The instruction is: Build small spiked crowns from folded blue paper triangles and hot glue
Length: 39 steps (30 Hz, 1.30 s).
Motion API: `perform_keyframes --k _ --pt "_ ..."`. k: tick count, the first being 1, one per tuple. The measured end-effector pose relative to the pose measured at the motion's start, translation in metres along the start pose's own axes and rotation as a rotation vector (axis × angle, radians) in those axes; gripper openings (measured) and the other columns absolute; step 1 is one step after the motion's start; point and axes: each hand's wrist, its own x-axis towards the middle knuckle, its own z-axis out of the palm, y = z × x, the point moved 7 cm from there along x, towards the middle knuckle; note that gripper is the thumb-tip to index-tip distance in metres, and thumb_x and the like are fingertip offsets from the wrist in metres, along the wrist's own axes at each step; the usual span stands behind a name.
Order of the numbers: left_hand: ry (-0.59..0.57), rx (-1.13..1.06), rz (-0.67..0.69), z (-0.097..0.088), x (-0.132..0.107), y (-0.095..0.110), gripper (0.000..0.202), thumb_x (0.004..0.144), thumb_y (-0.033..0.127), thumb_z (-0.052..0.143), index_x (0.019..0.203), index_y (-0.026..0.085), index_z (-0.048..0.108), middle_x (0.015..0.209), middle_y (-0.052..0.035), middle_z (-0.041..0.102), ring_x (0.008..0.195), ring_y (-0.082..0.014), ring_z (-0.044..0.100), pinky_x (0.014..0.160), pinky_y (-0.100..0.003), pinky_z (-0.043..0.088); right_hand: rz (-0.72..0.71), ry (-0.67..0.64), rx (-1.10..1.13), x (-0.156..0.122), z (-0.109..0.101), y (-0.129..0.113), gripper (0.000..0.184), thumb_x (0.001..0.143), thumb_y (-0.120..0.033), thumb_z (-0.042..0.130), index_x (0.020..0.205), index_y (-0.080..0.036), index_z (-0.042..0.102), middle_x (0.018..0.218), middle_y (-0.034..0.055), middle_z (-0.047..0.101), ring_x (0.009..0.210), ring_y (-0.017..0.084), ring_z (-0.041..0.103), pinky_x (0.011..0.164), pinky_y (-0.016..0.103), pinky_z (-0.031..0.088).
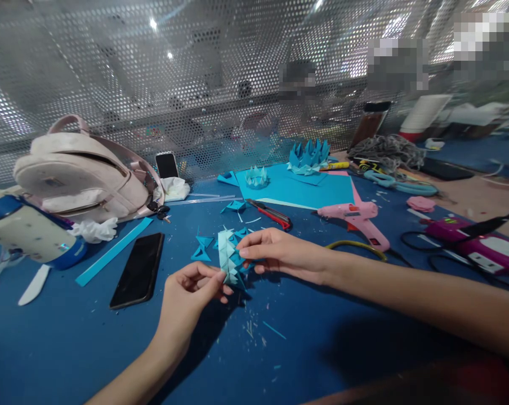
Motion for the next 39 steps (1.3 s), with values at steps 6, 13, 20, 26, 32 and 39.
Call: perform_keyframes --k 6,13,20,26,32,39 --pt "0.0 0.016 0.0 -0.001 0.0 -0.001 0.024 0.072 0.034 0.08 0.067 0.014 0.069 0.06 -0.0051 0.072 0.051 -0.0139 0.065 0.054 -0.023 0.055 -0.016 -0.022 0.024 0.0 0.002 -0.001 0.019 0.074 -0.027 0.081 0.081 -0.017 0.066 0.075 -0.0022 0.062 0.059 0.004 0.054 0.055 0.012 0.046" --pt "0.008 -0.017 -0.007 0.001 -0.001 0.002 0.024 0.072 0.033 0.081 0.066 0.013 0.068 0.058 -0.004 0.071 0.05 -0.0117 0.064 0.054 -0.02 0.053 -0.023 -0.033 0.002 0.0 0.002 -0.002 0.025 0.073 -0.03 0.082 0.083 -0.015 0.065 0.076 -0.0015 0.063 0.061 0.004 0.054 0.058 0.012 0.045" --pt "0.017 -0.01 -0.01 0.002 -0.002 0.002 0.024 0.071 0.033 0.081 0.066 0.013 0.068 0.057 -0.004 0.071 0.049 -0.012 0.064 0.053 -0.021 0.053 -0.035 -0.037 0.014 0.001 0.002 -0.002 0.023 0.073 -0.03 0.081 0.082 -0.015 0.065 0.075 -0.0012 0.064 0.061 0.004 0.054 0.058 0.014 0.045" --pt "0.064 -0.009 0.001 0.002 -0.004 0.005 0.024 0.07 0.033 0.08 0.065 0.014 0.067 0.055 -0.0033 0.07 0.048 -0.0123 0.063 0.053 -0.021 0.053 -0.041 -0.029 0.011 0.001 0.002 -0.002 0.026 0.072 -0.031 0.083 0.084 -0.016 0.065 0.076 -0.0022 0.063 0.062 0.005 0.054 0.06 0.015 0.046" --pt "0.062 0.024 0.013 0.003 -0.005 0.006 0.026 0.071 0.035 0.079 0.064 0.014 0.066 0.055 -0.0034 0.069 0.049 -0.0127 0.063 0.053 -0.022 0.052 -0.131 -0.002 -0.129 0.0 0.002 -0.008 0.029 0.072 -0.032 0.081 0.092 -0.015 0.07 0.08 0.0001 0.066 0.067 0.008 0.057 0.058 0.019 0.044" --pt "0.003 0.144 0.093 0.0 -0.002 0.008 0.022 0.075 0.031 0.076 0.064 0.015 0.065 0.061 -0.0038 0.069 0.052 -0.0144 0.064 0.054 -0.025 0.053 -0.245 0.068 -0.351 0.0 -0.001 -0.014 0.031 0.067 -0.038 0.083 0.086 -0.016 0.072 0.081 0.0007 0.068 0.072 0.012 0.058 0.066 0.023 0.045"
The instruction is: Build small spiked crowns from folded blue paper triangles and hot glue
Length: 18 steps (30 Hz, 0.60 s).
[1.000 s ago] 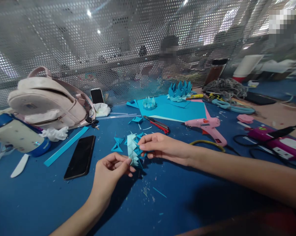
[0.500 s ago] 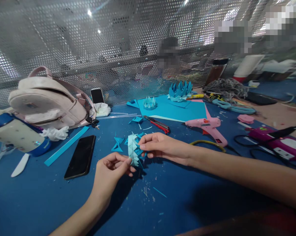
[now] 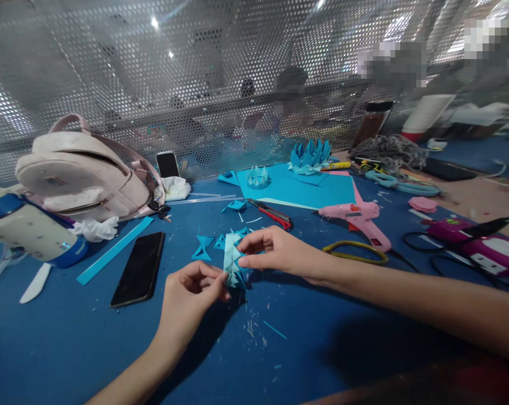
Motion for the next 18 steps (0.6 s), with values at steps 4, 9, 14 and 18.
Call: perform_keyframes --k 4,9,14,18 --pt "0.008 0.193 0.196 -0.004 -0.003 0.015 0.019 0.079 0.028 0.072 0.065 0.017 0.065 0.067 -0.0035 0.069 0.055 -0.0141 0.061 0.054 -0.025 0.05 -0.125 0.026 -0.126 0.0 -0.001 -0.005 0.027 0.069 -0.041 0.08 0.077 -0.017 0.072 0.078 0.0008 0.068 0.074 0.014 0.059 0.07 0.026 0.045" --pt "0.031 0.561 0.607 -0.005 -0.016 0.045 0.009 0.085 0.018 0.066 0.076 0.02 0.064 0.08 -0.0018 0.073 0.063 -0.0134 0.06 0.058 -0.024 0.045 -0.228 0.135 -0.103 -0.008 0.0 -0.004 0.025 0.072 -0.041 0.078 0.073 -0.018 0.069 0.075 0.0013 0.065 0.068 0.013 0.057 0.063 0.026 0.044" --pt "0.081 0.773 0.876 -0.002 -0.03 0.062 0.017 0.08 0.018 0.073 0.092 0.022 0.063 0.086 -0.0009 0.076 0.067 -0.0169 0.058 0.063 -0.03 0.037 -0.418 0.194 -0.099 -0.022 0.003 -0.009 0.02 0.077 -0.038 0.077 0.072 -0.019 0.073 0.073 0.0031 0.065 0.07 0.016 0.054 0.066 0.03 0.043" --pt "0.05 0.787 0.929 0.002 -0.038 0.065 0.017 0.079 0.02 0.074 0.094 0.023 0.065 0.086 -0.0003 0.077 0.065 -0.0183 0.058 0.064 -0.033 0.033 -0.562 0.093 -0.165 -0.029 0.012 -0.017 0.024 0.082 -0.043 0.073 0.071 -0.022 0.076 0.069 0.0038 0.068 0.071 0.018 0.056 0.076 0.037 0.043"
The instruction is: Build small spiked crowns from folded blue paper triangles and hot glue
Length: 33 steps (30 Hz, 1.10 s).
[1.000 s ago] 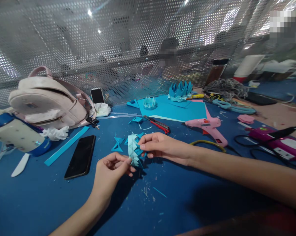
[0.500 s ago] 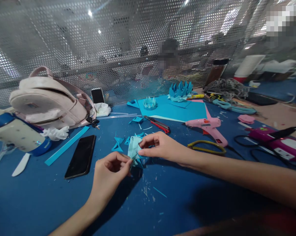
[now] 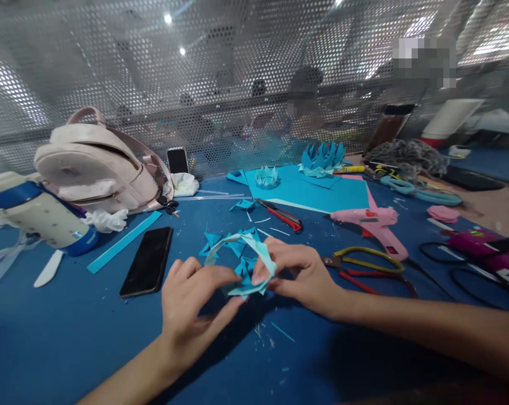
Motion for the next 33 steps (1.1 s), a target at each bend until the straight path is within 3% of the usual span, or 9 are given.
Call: perform_keyframes --k 6,11,17,33 --pt "0.014 0.06 0.126 -0.01 -0.003 0.011 0.014 0.08 0.015 0.071 0.089 0.025 0.068 0.082 0.0036 0.079 0.055 -0.0162 0.047 0.062 -0.035 0.028 -0.098 -0.051 0.042 -0.002 0.004 -0.004 0.012 0.085 -0.036 0.072 0.079 -0.029 0.079 0.074 0.0017 0.073 0.068 0.016 0.06 0.08 0.037 0.042" --pt "0.032 0.117 0.215 -0.015 -0.003 0.017 0.012 0.082 0.015 0.07 0.09 0.023 0.07 0.085 0.0045 0.079 0.057 -0.0156 0.043 0.063 -0.034 0.027 -0.06 -0.062 0.025 -0.001 0.005 0.002 0.011 0.083 -0.033 0.075 0.074 -0.027 0.078 0.076 0.0028 0.073 0.072 0.017 0.062 0.078 0.036 0.043" --pt "0.091 0.056 0.184 -0.015 -0.002 0.016 0.008 0.091 0.018 0.064 0.088 0.018 0.071 0.084 0.0018 0.078 0.061 -0.015 0.041 0.063 -0.033 0.026 -0.166 -0.045 0.054 0.001 0.005 -0.004 0.013 0.083 -0.026 0.076 0.071 -0.02 0.075 0.071 0.0012 0.071 0.067 0.013 0.06 0.076 0.033 0.042" --pt "0.075 -0.017 0.128 -0.009 0.001 0.012 0.006 0.087 0.012 0.067 0.087 0.018 0.068 0.082 0.0006 0.077 0.062 -0.0148 0.046 0.063 -0.034 0.028 -0.196 -0.043 0.075 0.003 0.002 -0.007 0.015 0.085 -0.028 0.074 0.073 -0.02 0.076 0.071 0.0014 0.072 0.068 0.012 0.06 0.077 0.032 0.042"
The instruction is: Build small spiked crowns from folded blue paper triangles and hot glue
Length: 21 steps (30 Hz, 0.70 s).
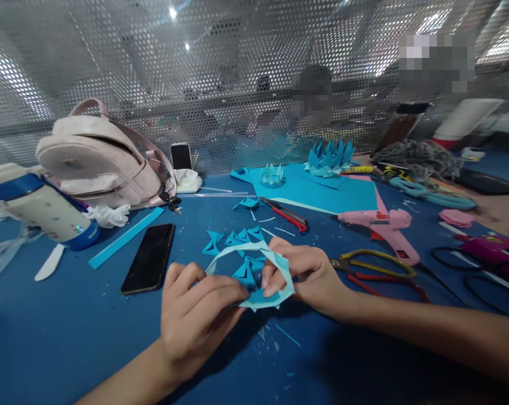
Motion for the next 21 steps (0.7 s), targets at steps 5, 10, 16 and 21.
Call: perform_keyframes --k 5,10,16,21 --pt "-0.016 -0.001 -0.009 0.0013 0.0003 -0.002 0.007 0.085 0.011 0.068 0.088 0.018 0.068 0.083 0.0013 0.077 0.063 -0.0152 0.047 0.063 -0.034 0.028 -0.008 -0.013 -0.017 0.0001 -0.001 -0.0014 0.014 0.086 -0.026 0.073 0.074 -0.02 0.076 0.072 0.0012 0.072 0.068 0.011 0.06 0.076 0.031 0.042" --pt "-0.02 0.016 -0.016 0.002 0.0001 -0.0032 0.003 0.087 0.016 0.068 0.087 0.019 0.069 0.083 0.0017 0.077 0.063 -0.0158 0.047 0.064 -0.035 0.027 -0.017 -0.017 -0.045 0.0007 -0.0013 -0.0028 0.017 0.087 -0.029 0.072 0.073 -0.02 0.076 0.071 0.0014 0.072 0.068 0.012 0.059 0.075 0.031 0.042" --pt "-0.011 0.01 -0.004 0.0018 -0.0006 -0.0026 0.004 0.088 0.016 0.067 0.087 0.019 0.069 0.082 0.0017 0.077 0.063 -0.0158 0.047 0.064 -0.035 0.027 -0.007 -0.022 -0.079 -0.001 -0.0027 -0.0009 0.021 0.087 -0.033 0.071 0.071 -0.019 0.074 0.07 0.0021 0.07 0.069 0.013 0.057 0.074 0.032 0.043" --pt "-0.011 0.005 -0.003 0.0031 -0.0011 -0.0021 0.007 0.088 0.013 0.067 0.086 0.019 0.069 0.083 0.0027 0.077 0.064 -0.0156 0.047 0.064 -0.035 0.027 0.004 -0.033 -0.126 -0.0013 0.0003 -0.0023 0.014 0.086 -0.029 0.073 0.077 -0.017 0.074 0.073 0.0037 0.069 0.072 0.015 0.058 0.072 0.032 0.045"
